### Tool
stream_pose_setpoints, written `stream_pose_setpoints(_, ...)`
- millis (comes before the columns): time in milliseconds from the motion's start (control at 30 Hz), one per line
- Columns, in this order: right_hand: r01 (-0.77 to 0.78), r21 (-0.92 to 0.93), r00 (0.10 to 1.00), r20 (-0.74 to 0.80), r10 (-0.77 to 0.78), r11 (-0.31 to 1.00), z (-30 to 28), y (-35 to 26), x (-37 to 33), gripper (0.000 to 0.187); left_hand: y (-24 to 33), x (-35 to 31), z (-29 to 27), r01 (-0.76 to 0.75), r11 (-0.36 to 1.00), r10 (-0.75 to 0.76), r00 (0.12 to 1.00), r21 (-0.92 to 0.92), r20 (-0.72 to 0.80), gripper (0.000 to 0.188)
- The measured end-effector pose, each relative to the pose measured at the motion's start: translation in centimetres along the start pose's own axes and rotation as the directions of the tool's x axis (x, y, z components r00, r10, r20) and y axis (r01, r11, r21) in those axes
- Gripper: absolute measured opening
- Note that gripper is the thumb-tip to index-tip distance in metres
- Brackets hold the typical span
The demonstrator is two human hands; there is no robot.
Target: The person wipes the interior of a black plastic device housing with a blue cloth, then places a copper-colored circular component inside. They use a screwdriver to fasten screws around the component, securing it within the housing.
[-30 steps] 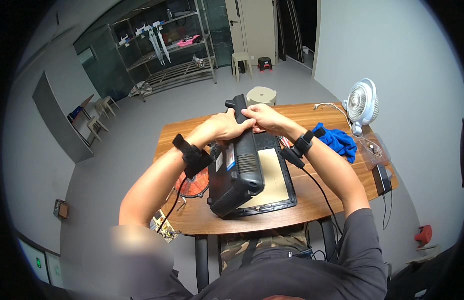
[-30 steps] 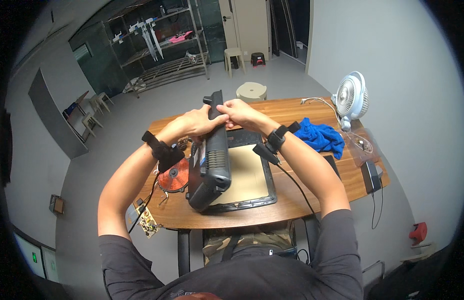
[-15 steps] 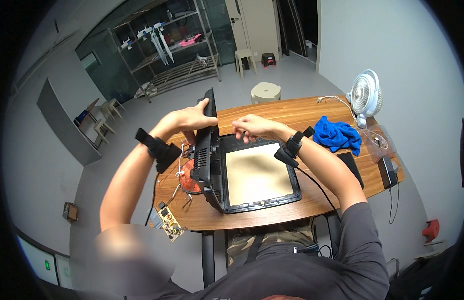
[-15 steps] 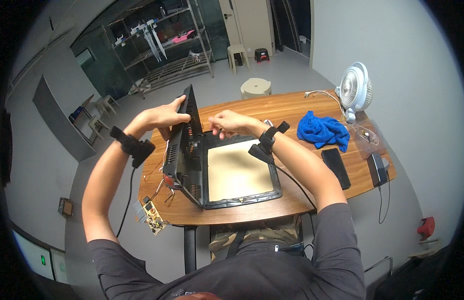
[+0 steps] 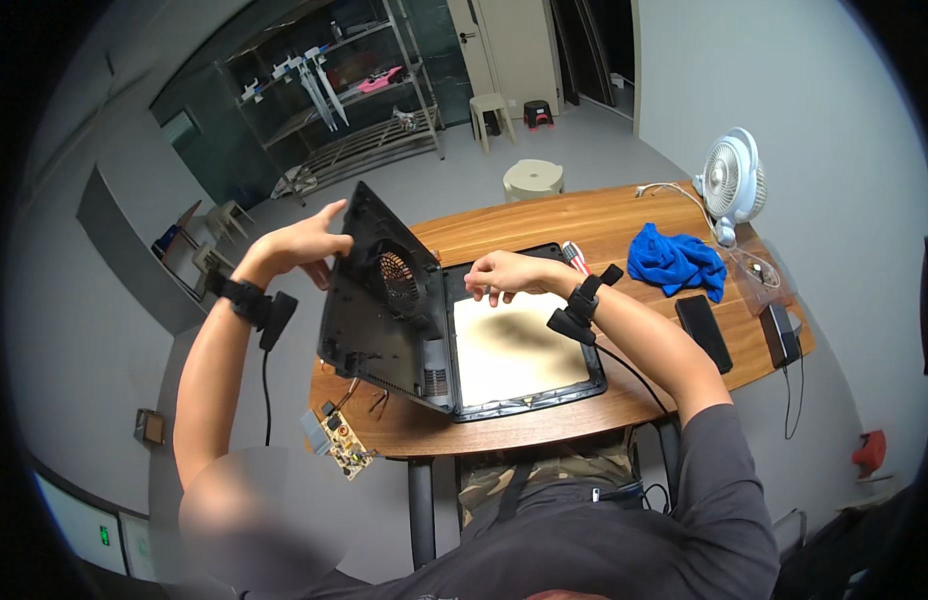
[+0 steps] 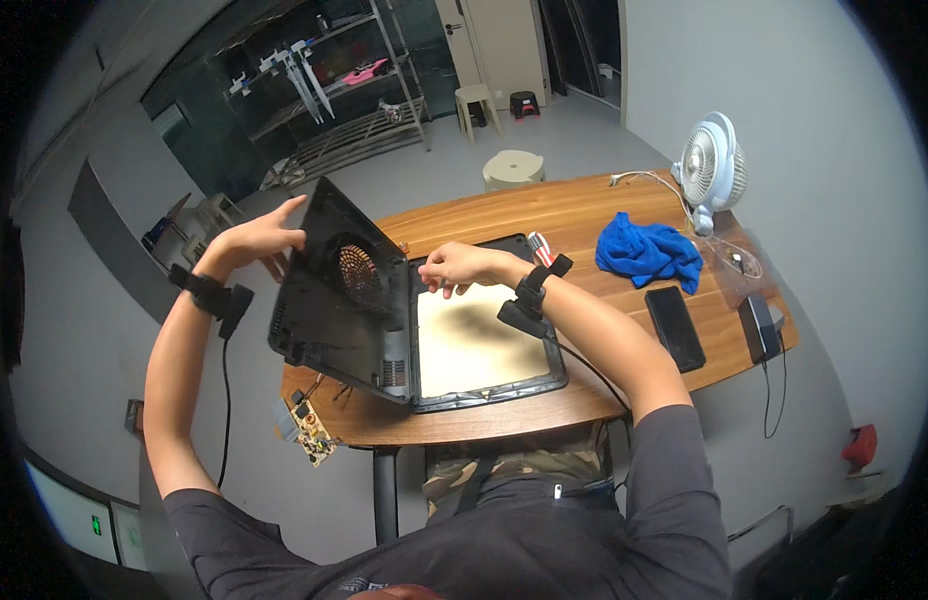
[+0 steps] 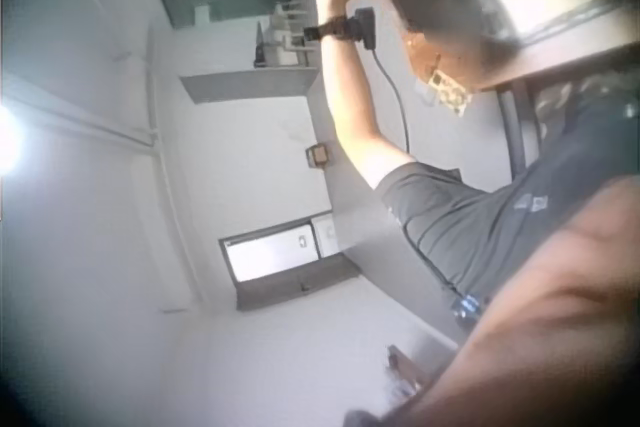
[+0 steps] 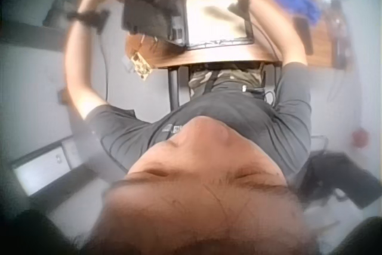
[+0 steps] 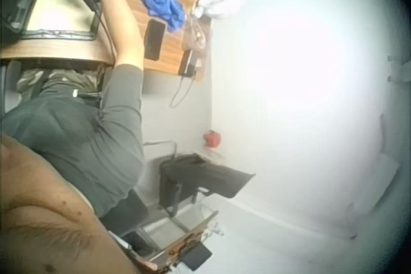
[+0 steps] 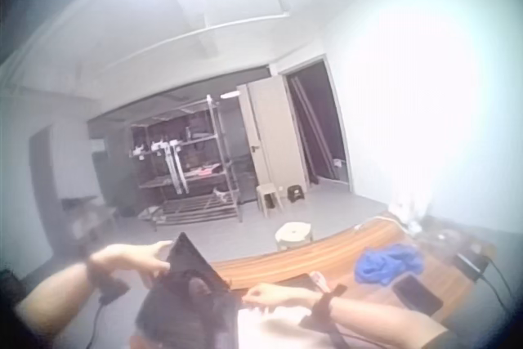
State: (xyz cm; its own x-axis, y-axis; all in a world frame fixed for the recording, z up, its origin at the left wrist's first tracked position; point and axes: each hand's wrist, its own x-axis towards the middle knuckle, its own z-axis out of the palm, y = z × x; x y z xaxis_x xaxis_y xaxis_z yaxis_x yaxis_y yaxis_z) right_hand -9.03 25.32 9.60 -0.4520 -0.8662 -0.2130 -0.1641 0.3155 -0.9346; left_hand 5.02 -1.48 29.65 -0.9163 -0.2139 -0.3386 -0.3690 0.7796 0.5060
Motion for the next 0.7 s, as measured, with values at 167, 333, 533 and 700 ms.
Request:
stream_pose_setpoints(167,-0.081,-0.078,0.992,-0.107,0.072,0.994,-1.0,2.2,0.7,0.045,-0.9,-0.8,-1.6,-0.092,0.99,0.087,0.995,-0.111,-0.049,0.087)
stream_pose_setpoints(333,-0.152,-0.174,0.973,-0.198,0.116,0.973,-1.8,3.8,0.3,0.05,-1.1,-0.6,0.3,-0.17,0.942,0.149,0.984,-0.288,-0.096,0.081)
stream_pose_setpoints(533,-0.012,-0.124,0.915,-0.4,-0.039,0.992,-4.2,6.8,-3.2,0.046,-3.8,1.7,6.9,-0.293,0.863,0.258,0.956,-0.411,-0.141,0.081)
stream_pose_setpoints(700,-0.213,-0.441,0.895,-0.446,-0.008,0.872,-6.0,8.6,-6.9,0.047,-7.1,5.6,14.1,-0.258,0.852,0.291,0.957,-0.455,0.003,0.091)
